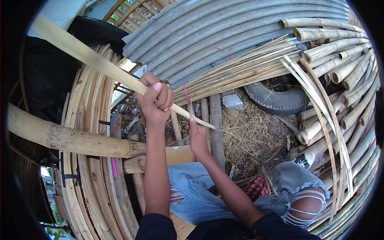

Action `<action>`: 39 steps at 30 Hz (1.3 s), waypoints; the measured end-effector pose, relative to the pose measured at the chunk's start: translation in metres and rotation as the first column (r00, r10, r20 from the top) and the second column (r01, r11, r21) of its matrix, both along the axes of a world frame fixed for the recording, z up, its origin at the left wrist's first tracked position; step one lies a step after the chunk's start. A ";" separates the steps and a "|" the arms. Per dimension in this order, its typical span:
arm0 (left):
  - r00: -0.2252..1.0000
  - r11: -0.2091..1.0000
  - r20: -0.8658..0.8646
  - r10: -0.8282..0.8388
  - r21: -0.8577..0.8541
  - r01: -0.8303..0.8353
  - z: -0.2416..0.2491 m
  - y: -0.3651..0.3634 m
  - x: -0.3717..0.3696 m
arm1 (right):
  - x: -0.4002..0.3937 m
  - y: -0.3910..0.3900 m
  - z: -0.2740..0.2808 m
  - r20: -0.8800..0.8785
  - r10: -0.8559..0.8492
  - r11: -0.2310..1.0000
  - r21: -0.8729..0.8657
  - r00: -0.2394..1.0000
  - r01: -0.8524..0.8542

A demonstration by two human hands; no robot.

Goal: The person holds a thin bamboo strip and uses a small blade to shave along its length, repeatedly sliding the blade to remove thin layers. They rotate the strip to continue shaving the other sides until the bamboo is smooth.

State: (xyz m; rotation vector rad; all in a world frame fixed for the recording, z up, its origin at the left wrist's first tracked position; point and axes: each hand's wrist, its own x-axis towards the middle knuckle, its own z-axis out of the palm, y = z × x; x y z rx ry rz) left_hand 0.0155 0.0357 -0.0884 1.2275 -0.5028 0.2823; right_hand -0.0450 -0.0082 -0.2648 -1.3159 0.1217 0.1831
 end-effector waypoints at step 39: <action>0.998 0.994 -0.018 0.060 0.096 -0.059 0.003 -0.002 0.011 | -0.001 -0.032 0.057 -0.087 0.246 0.852 0.493 0.965 -0.172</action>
